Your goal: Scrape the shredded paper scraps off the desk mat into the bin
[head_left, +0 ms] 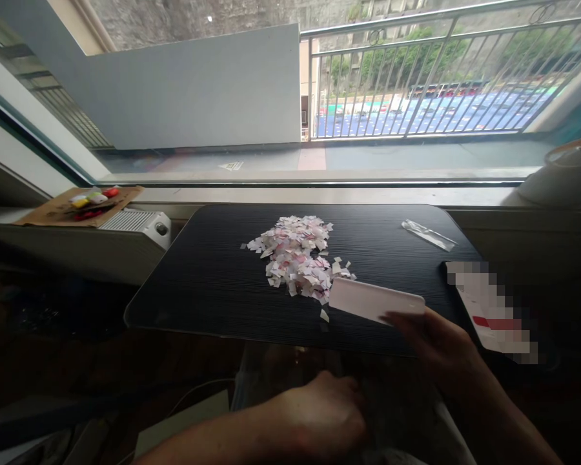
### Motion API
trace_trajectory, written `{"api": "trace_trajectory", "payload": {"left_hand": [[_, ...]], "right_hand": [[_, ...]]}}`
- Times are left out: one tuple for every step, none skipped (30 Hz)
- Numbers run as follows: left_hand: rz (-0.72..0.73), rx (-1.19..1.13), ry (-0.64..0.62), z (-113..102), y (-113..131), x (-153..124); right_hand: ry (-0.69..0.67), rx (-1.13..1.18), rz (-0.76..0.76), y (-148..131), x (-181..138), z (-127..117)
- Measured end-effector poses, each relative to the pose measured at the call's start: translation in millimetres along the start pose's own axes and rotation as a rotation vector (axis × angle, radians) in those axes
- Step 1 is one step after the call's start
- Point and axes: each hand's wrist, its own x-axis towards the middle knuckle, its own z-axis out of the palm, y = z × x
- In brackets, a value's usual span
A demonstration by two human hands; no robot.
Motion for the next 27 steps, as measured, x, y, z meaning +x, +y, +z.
{"api": "trace_trajectory", "payload": {"left_hand": [[-0.002,0.000,-0.003,-1,0,0],[-0.004,-0.001,-0.003,-1,1,0],[-0.001,-0.001,-0.008,-2,1,1],[0.000,0.001,-0.012,-2,1,1],[0.001,0.003,-0.018,-2,1,1],[0.000,0.005,-0.023,-2,2,2],[-0.002,0.005,-0.025,-2,2,2],[-0.004,0.004,-0.022,-1,2,3],[-0.004,0.003,-0.013,0,2,3],[-0.001,0.002,0.001,1,2,3],[0.003,0.001,0.017,2,2,3],[0.004,0.003,0.035,3,2,3],[0.005,0.004,0.048,4,2,3],[0.003,0.003,0.055,4,2,3],[0.000,0.002,0.056,4,2,3],[-0.004,0.000,0.051,4,2,2],[-0.005,-0.004,0.046,4,3,2],[-0.004,-0.008,0.046,3,3,3],[-0.004,-0.012,0.053,3,3,3],[-0.005,-0.015,0.060,2,4,3],[-0.007,-0.018,0.062,1,4,3],[-0.010,-0.018,0.057,1,4,4],[-0.012,-0.016,0.044,0,4,4],[-0.013,-0.010,0.027,0,4,4],[-0.011,-0.005,0.011,-1,4,4],[-0.009,0.000,0.001,-1,4,4],[-0.008,0.004,0.000,-1,3,4]], "right_hand": [[-0.020,0.007,-0.017,2,0,2],[-0.042,0.013,-0.037,4,-1,3],[-0.059,0.012,-0.052,5,-2,4],[-0.067,0.005,-0.057,6,-3,5],[-0.062,-0.002,-0.053,6,-5,6],[-0.049,-0.008,-0.043,6,-6,6],[-0.032,-0.012,-0.031,5,-8,5],[-0.022,-0.015,-0.024,4,-9,5],[-0.024,-0.015,-0.024,4,-10,4],[-0.033,-0.017,-0.030,3,-11,4],[-0.037,-0.023,-0.033,3,-11,3],[-0.033,-0.037,-0.032,3,-12,2],[-0.022,-0.053,-0.025,2,-13,1],[-0.009,-0.065,-0.015,2,-14,1],[0.002,-0.068,-0.005,0,-15,1],[0.002,-0.061,0.001,-1,-17,1],[-0.011,-0.044,0.003,-3,-19,2],[-0.030,-0.022,0.005,-5,-21,2],[-0.049,0.002,0.009,-6,-23,3],[-0.064,0.021,0.015,-7,-25,4],[-0.072,0.034,0.023,-7,-26,5],[-0.070,0.040,0.030,-6,-26,6],[-0.063,0.041,0.033,-5,-25,6],[-0.061,0.042,0.029,-3,-24,6],[-0.064,0.043,0.023,-1,-23,6],[-0.072,0.049,0.017,0,-22,6],[-0.089,0.062,0.009,1,-21,6]]}}
